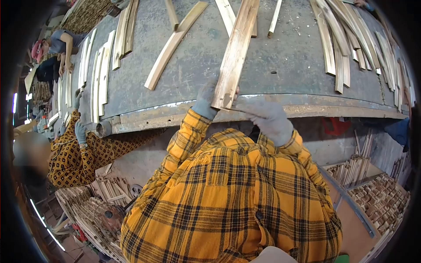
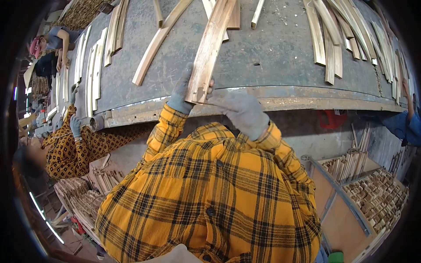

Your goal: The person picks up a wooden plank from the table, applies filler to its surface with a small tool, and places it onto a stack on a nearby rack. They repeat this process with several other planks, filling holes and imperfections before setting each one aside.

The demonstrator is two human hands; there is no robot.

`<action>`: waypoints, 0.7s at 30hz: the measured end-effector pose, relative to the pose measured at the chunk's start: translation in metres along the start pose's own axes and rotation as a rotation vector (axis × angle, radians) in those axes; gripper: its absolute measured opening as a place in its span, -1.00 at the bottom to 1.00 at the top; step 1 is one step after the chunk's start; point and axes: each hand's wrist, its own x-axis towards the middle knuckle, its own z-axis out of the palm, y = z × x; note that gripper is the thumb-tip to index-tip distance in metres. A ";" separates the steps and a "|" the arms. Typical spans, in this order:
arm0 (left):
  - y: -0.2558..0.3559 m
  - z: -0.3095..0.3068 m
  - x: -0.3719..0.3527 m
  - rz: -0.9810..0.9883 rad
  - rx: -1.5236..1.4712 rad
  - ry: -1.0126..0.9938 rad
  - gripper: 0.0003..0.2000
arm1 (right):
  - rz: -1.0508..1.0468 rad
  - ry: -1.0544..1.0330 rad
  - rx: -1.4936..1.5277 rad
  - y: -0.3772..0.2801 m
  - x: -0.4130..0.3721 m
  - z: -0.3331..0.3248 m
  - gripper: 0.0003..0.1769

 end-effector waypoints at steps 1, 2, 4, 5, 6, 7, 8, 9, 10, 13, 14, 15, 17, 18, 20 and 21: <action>0.001 0.001 -0.006 -0.010 -0.024 0.002 -0.31 | 0.092 -0.046 0.266 -0.003 0.001 -0.005 -0.46; 0.000 0.004 -0.010 -0.019 -0.048 0.005 -0.31 | 0.265 0.003 0.462 -0.005 0.004 -0.013 -0.44; -0.001 0.009 -0.018 -0.026 -0.065 -0.006 -0.30 | 0.076 0.180 0.283 0.007 0.015 -0.023 -0.46; -0.002 0.010 -0.020 -0.023 -0.059 -0.020 -0.29 | -0.016 0.268 0.192 0.013 0.021 -0.025 -0.47; -0.003 0.011 -0.021 -0.021 -0.053 -0.037 -0.29 | -0.031 0.303 0.091 0.018 0.026 -0.026 -0.49; -0.006 0.005 -0.021 -0.041 -0.108 -0.092 -0.28 | -0.048 0.338 -0.014 0.026 0.031 -0.026 -0.51; -0.012 -0.003 -0.018 -0.058 -0.159 -0.154 -0.27 | -0.069 0.376 -0.122 0.031 0.033 -0.029 -0.53; -0.015 -0.010 -0.013 -0.077 -0.208 -0.223 -0.26 | -0.057 0.409 -0.148 0.030 0.034 -0.030 -0.55; -0.014 -0.010 -0.013 -0.069 -0.181 -0.227 -0.26 | -0.048 0.445 -0.176 0.027 0.036 -0.028 -0.57; -0.017 -0.008 -0.021 -0.044 -0.092 -0.193 -0.27 | 0.065 0.570 -0.042 0.031 0.041 -0.031 -0.68; -0.017 -0.009 -0.024 -0.039 -0.060 -0.148 -0.29 | 0.158 0.598 0.130 0.029 0.043 -0.033 -0.70; -0.016 -0.007 -0.028 -0.032 -0.028 -0.102 -0.30 | 0.248 0.620 0.306 0.027 0.045 -0.035 -0.72; -0.012 -0.004 -0.032 -0.019 0.022 -0.100 -0.37 | 0.390 0.622 0.329 0.031 0.052 -0.043 -0.74; -0.010 0.000 -0.033 -0.022 0.034 -0.100 -0.39 | 0.464 0.622 0.341 0.031 0.055 -0.047 -0.74; -0.006 0.012 -0.036 -0.044 -0.024 -0.097 -0.44 | 0.484 0.645 0.413 0.024 0.061 -0.052 -0.74; -0.003 0.025 -0.038 0.002 0.068 -0.069 -0.44 | 0.494 0.658 0.449 0.021 0.064 -0.055 -0.74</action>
